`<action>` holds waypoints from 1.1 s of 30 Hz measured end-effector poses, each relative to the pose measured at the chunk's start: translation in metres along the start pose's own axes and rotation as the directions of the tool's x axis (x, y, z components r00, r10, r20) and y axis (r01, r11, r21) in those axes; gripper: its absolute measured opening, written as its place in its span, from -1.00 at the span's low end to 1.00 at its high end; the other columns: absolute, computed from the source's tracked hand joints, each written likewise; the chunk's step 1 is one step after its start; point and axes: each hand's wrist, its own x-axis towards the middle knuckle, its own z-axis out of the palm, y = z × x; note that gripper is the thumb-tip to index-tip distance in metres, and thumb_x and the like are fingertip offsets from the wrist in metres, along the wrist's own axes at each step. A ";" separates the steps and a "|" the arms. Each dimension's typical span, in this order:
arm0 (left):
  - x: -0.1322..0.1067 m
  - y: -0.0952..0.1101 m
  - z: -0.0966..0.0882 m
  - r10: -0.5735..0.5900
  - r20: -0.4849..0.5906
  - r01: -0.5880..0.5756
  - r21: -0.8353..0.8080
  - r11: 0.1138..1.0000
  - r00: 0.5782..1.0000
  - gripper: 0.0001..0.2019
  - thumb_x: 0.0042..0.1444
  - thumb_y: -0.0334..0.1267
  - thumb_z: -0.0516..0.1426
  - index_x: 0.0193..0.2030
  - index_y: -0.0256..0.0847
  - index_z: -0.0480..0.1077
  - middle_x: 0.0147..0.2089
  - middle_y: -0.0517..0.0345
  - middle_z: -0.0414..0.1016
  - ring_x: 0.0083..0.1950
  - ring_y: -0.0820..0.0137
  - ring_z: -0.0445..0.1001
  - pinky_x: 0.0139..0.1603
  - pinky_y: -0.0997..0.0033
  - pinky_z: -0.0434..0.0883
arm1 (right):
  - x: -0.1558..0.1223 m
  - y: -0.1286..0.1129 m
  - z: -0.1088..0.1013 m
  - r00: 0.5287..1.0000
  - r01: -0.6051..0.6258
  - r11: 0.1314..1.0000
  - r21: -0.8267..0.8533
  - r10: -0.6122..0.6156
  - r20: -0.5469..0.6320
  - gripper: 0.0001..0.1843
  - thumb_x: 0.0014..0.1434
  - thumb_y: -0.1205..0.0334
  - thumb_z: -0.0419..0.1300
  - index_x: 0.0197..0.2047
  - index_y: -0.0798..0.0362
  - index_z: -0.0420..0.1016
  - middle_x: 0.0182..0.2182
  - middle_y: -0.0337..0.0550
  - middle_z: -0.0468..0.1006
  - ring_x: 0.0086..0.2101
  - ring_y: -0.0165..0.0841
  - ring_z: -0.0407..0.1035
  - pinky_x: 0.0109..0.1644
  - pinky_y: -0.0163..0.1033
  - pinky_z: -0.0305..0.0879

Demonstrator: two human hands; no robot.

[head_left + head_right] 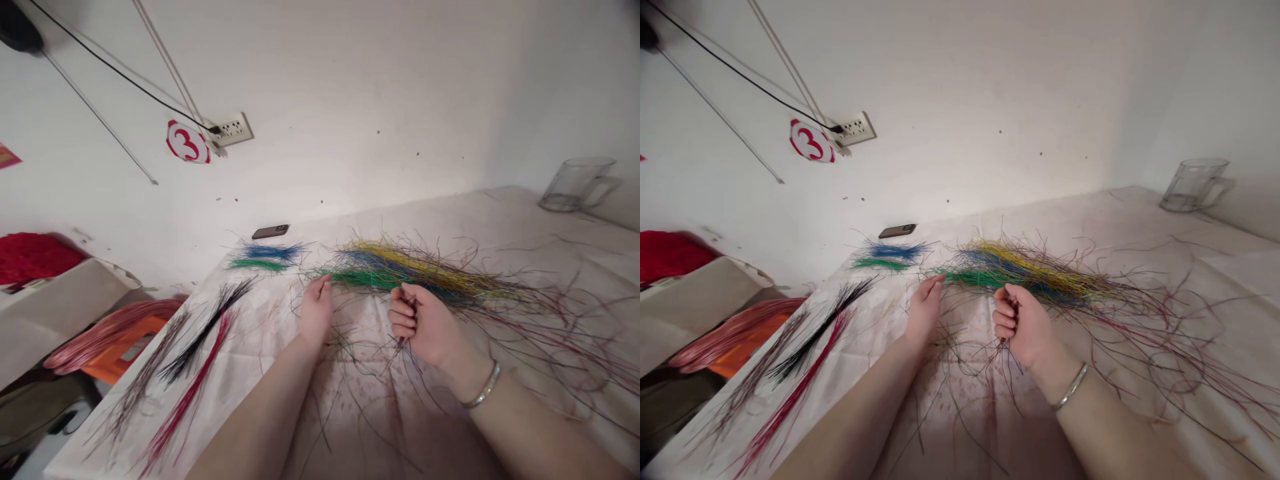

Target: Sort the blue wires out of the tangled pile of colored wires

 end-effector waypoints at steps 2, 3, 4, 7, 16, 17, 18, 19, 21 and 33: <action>0.001 -0.001 -0.001 0.009 -0.020 -0.008 0.071 0.997 1.000 -0.71 0.16 -0.27 0.02 -0.04 -0.22 0.47 0.01 -0.02 0.46 0.10 0.25 0.38 0.21 0.15 0.24 | 0.000 0.000 0.000 1.000 0.002 1.000 0.001 -0.002 0.002 -0.78 0.12 0.24 0.08 -0.52 0.13 0.32 -0.69 -0.42 -0.03 -0.70 -0.59 -0.15 -0.70 -0.43 -0.24; 0.001 0.000 -0.003 0.019 -0.034 -0.015 0.106 0.994 0.999 -0.69 0.15 -0.28 0.03 -0.02 -0.22 0.46 0.05 -0.04 0.43 0.14 0.22 0.35 0.23 0.13 0.21 | -0.001 0.000 0.000 1.000 0.003 1.000 0.000 -0.003 0.003 -0.78 0.12 0.24 0.08 -0.52 0.13 0.32 -0.69 -0.42 -0.03 -0.70 -0.59 -0.15 -0.70 -0.43 -0.24; 0.001 0.001 -0.004 0.031 -0.049 -0.024 0.139 0.990 0.998 -0.68 0.13 -0.28 0.05 0.01 -0.22 0.45 0.10 -0.05 0.39 0.18 0.20 0.30 0.25 0.11 0.18 | -0.001 0.000 0.000 1.000 0.004 1.000 -0.001 -0.004 0.003 -0.78 0.12 0.24 0.08 -0.52 0.13 0.32 -0.69 -0.42 -0.03 -0.70 -0.59 -0.15 -0.70 -0.44 -0.24; 0.000 0.009 -0.008 0.104 -0.074 -0.085 0.221 0.971 0.992 -0.66 0.11 -0.31 0.07 0.03 -0.22 0.43 0.15 -0.08 0.32 0.22 0.16 0.23 0.27 0.08 0.13 | 0.000 0.000 -0.001 1.000 0.007 1.000 -0.003 -0.007 0.001 -0.78 0.12 0.24 0.08 -0.52 0.13 0.33 -0.69 -0.42 -0.03 -0.70 -0.59 -0.15 -0.70 -0.44 -0.24; -0.011 0.022 0.001 0.288 0.460 -0.504 0.466 0.728 0.840 -0.65 0.13 -0.44 0.00 0.00 -0.15 0.45 0.03 0.08 0.48 0.05 0.29 0.37 0.11 0.24 0.31 | 0.004 0.002 -0.002 1.000 0.006 1.000 -0.008 -0.006 0.001 -0.76 0.14 0.22 0.08 -0.51 0.13 0.33 -0.70 -0.43 -0.03 -0.70 -0.59 -0.16 -0.70 -0.43 -0.24; -0.011 0.020 0.003 0.281 0.485 -0.516 0.466 0.719 0.828 -0.64 0.12 -0.45 0.01 0.01 -0.15 0.45 0.05 0.09 0.48 0.06 0.29 0.37 0.11 0.24 0.31 | 0.004 0.002 -0.002 1.000 0.008 1.000 -0.010 -0.008 -0.002 -0.77 0.14 0.22 0.08 -0.51 0.13 0.33 -0.70 -0.43 -0.03 -0.70 -0.59 -0.16 -0.70 -0.43 -0.24; -0.012 0.018 0.005 0.277 0.498 -0.524 0.466 0.713 0.821 -0.63 0.12 -0.45 0.01 0.02 -0.14 0.45 0.08 0.09 0.46 0.07 0.29 0.37 0.12 0.24 0.30 | 0.004 0.002 -0.003 1.000 0.009 1.000 -0.011 -0.009 -0.003 -0.77 0.14 0.22 0.09 -0.51 0.13 0.33 -0.70 -0.43 -0.02 -0.70 -0.59 -0.16 -0.70 -0.43 -0.25; -0.011 0.016 0.007 0.273 0.511 -0.531 0.470 0.705 0.815 -0.63 0.12 -0.44 0.00 0.03 -0.14 0.44 0.11 0.09 0.45 0.08 0.28 0.36 0.13 0.23 0.29 | 0.004 0.002 -0.003 1.000 0.008 1.000 -0.011 -0.009 -0.002 -0.77 0.14 0.22 0.09 -0.51 0.13 0.33 -0.69 -0.43 -0.02 -0.70 -0.59 -0.15 -0.70 -0.43 -0.25; -0.011 0.014 0.009 0.261 0.528 -0.539 0.483 0.690 0.808 -0.63 0.15 -0.42 -0.02 0.05 -0.13 0.44 0.14 0.08 0.42 0.09 0.25 0.34 0.15 0.20 0.26 | 0.004 0.001 -0.004 1.000 0.006 1.000 -0.010 -0.006 0.001 -0.77 0.14 0.22 0.09 -0.50 0.13 0.33 -0.69 -0.43 -0.02 -0.70 -0.59 -0.14 -0.70 -0.43 -0.25; -0.014 0.019 0.008 0.207 0.565 -0.539 0.520 0.663 0.799 -0.64 0.10 -0.28 0.07 0.06 -0.12 0.39 0.15 0.05 0.38 0.12 0.18 0.29 0.15 0.13 0.25 | 0.004 0.000 -0.006 1.000 0.004 1.000 -0.026 -0.005 -0.029 -0.78 0.13 0.23 0.08 -0.51 0.13 0.32 -0.70 -0.43 -0.02 -0.71 -0.59 -0.15 -0.70 -0.43 -0.25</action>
